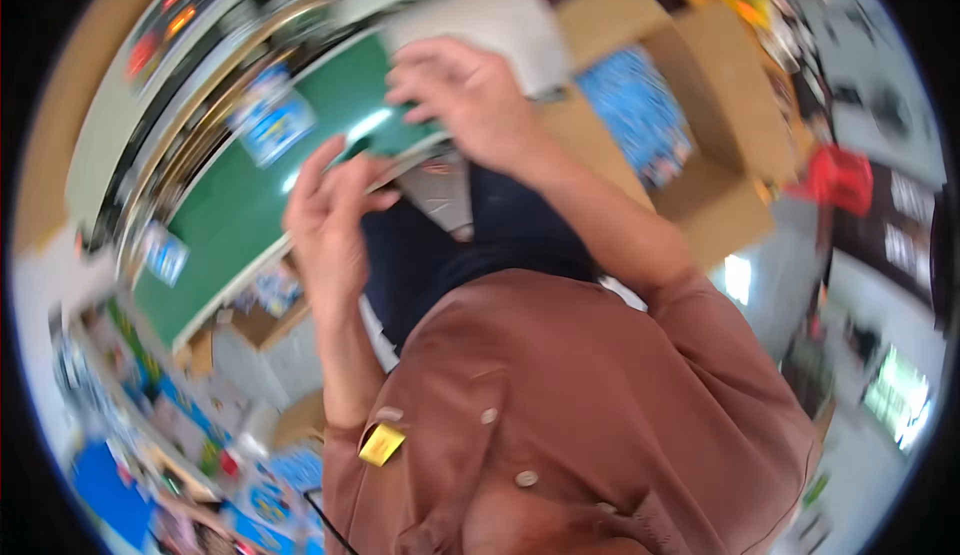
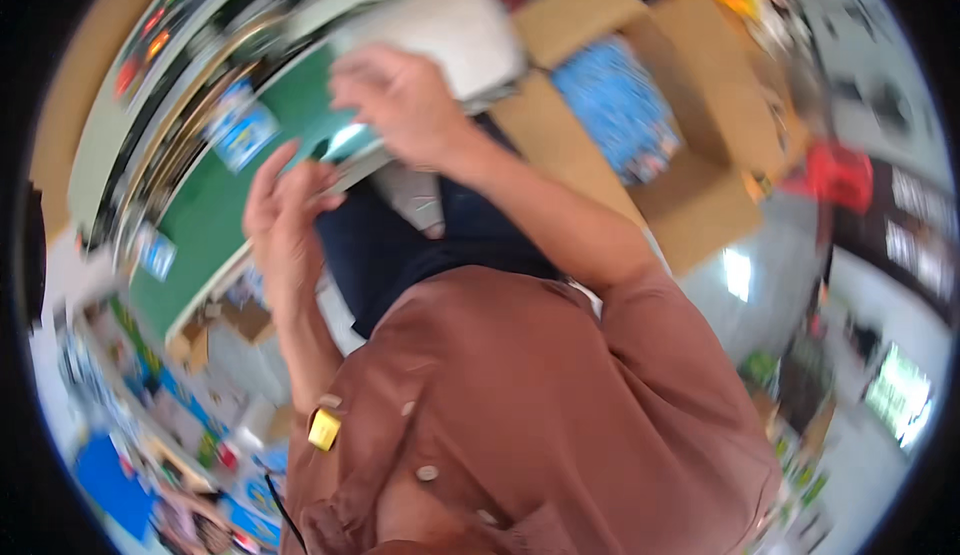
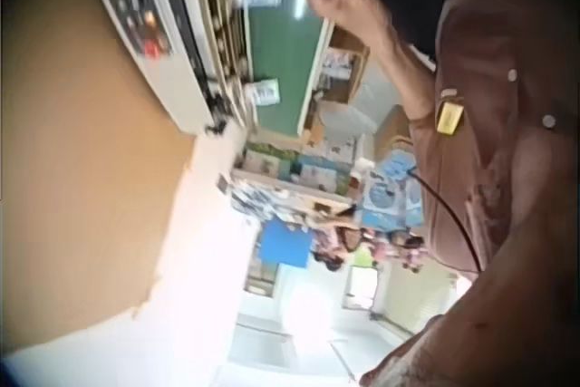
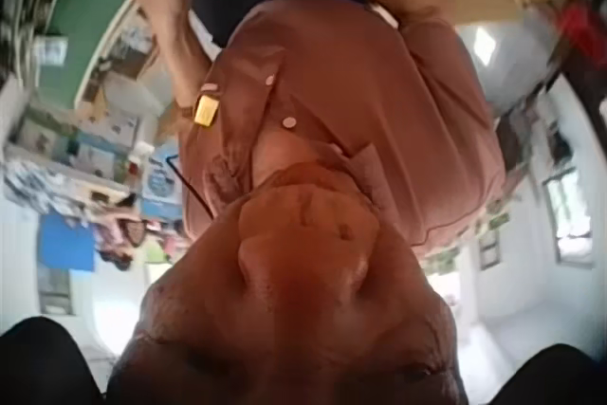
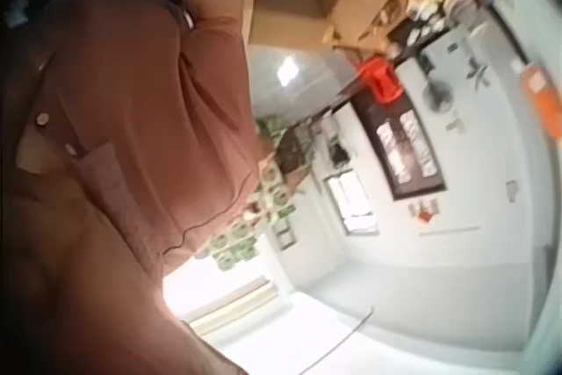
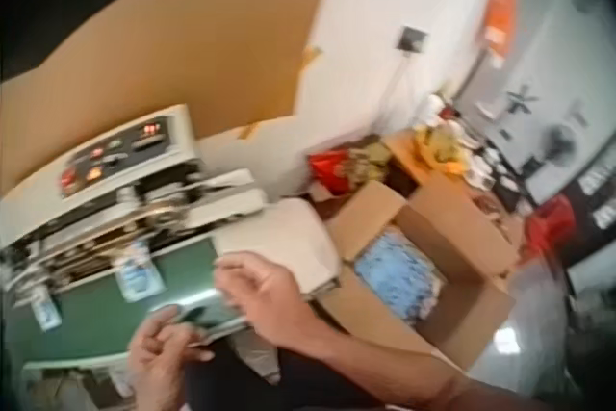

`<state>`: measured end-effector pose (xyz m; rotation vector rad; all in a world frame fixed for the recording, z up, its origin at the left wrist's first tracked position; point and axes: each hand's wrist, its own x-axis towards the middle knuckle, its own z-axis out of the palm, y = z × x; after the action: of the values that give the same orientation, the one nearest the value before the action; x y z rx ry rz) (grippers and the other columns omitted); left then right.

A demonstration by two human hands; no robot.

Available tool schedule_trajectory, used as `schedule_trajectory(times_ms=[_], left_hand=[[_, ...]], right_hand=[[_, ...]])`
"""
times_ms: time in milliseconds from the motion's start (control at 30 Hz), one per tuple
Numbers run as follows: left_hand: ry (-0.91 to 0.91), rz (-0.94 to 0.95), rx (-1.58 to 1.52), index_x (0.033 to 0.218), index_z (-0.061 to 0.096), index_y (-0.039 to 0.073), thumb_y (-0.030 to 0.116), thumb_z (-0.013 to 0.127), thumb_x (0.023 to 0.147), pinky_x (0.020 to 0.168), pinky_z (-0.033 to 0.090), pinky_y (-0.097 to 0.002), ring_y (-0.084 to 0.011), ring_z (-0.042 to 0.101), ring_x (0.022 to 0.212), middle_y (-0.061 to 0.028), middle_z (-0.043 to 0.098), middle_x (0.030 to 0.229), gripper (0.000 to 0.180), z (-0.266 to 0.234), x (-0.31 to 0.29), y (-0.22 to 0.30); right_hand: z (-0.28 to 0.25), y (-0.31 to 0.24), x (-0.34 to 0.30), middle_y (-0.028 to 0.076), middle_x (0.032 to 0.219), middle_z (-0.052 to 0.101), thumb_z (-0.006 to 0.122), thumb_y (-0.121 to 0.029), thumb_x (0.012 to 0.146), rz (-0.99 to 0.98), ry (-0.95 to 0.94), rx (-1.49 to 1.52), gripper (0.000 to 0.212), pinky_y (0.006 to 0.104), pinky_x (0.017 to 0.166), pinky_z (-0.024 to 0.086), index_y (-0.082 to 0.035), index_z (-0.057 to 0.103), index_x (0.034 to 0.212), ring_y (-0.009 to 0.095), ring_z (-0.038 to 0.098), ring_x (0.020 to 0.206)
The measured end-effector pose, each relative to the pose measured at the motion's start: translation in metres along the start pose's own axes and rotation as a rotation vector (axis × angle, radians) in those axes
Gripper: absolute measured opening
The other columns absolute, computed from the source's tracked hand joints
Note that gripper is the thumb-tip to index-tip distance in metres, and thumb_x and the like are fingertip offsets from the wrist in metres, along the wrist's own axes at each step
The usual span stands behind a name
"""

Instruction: Counting and packing small packets into cardboard boxes at a conveyor belt.

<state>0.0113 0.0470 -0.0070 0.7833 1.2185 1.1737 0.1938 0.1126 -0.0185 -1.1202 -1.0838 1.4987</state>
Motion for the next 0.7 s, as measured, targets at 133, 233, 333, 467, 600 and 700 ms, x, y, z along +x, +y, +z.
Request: schedule_trajectory(times_ms=[133,233,333,467,600,700], left_hand=[[-0.145,-0.063,0.053,0.127,0.055,-0.006,0.007,0.063,0.096,0.067,0.058,-0.0274,-0.0168,0.069,0.084,-0.0139,0.072,0.095,0.034,0.030,-0.012,-0.023],[-0.231,-0.180,0.088,0.125,0.057,-0.005,0.006,0.064,0.096,0.069,0.057,-0.0259,-0.0153,0.068,0.087,-0.0114,0.072,0.094,0.032,0.058,-0.013,-0.041],[-0.324,-0.240,0.152,0.124,0.057,-0.004,0.006,0.064,0.096,0.071,0.055,-0.0252,-0.0145,0.068,0.088,-0.0106,0.072,0.095,0.031,0.061,-0.005,-0.063],[-0.357,-0.275,0.198,0.123,0.058,-0.004,0.006,0.064,0.096,0.073,0.054,-0.0245,-0.0133,0.068,0.089,-0.0094,0.072,0.095,0.029,0.084,-0.006,-0.072],[-0.309,-0.333,0.260,0.121,0.058,-0.004,0.006,0.065,0.096,0.074,0.053,-0.0240,-0.0125,0.067,0.088,-0.0087,0.072,0.095,0.028,0.096,-0.009,-0.079],[-0.288,-0.377,0.316,0.122,0.058,-0.004,0.008,0.065,0.096,0.074,0.054,-0.0244,-0.0134,0.067,0.089,-0.0095,0.072,0.096,0.030,0.102,-0.009,-0.084]], right_hand=[[-0.099,0.010,-0.069,0.010,0.097,0.071,0.064,-0.014,0.096,-0.250,0.290,-0.514,0.022,0.0285,0.072,0.056,-0.001,0.064,0.114,0.016,0.069,0.086],[-0.238,0.043,-0.121,0.012,0.090,0.071,0.066,-0.013,0.093,-0.040,0.603,-0.772,0.023,0.0289,0.071,0.054,-0.003,0.065,0.114,0.017,0.069,0.081],[-0.363,0.113,-0.174,0.020,0.095,0.071,0.073,-0.020,0.087,0.204,0.722,-1.196,0.031,0.0381,0.075,0.055,0.000,0.064,0.109,0.029,0.070,0.084],[-0.489,0.157,-0.201,0.024,0.101,0.070,0.075,-0.025,0.081,0.632,0.644,-1.404,0.036,0.0454,0.083,0.053,0.001,0.067,0.104,0.039,0.068,0.094],[-0.512,0.185,-0.178,0.024,0.105,0.069,0.074,-0.027,0.078,0.962,0.657,-1.237,0.039,0.0461,0.088,0.053,0.001,0.069,0.104,0.040,0.066,0.103],[-0.518,0.208,-0.172,0.024,0.107,0.069,0.074,-0.027,0.077,1.031,0.718,-1.183,0.040,0.0460,0.090,0.053,0.001,0.070,0.104,0.040,0.066,0.106]])
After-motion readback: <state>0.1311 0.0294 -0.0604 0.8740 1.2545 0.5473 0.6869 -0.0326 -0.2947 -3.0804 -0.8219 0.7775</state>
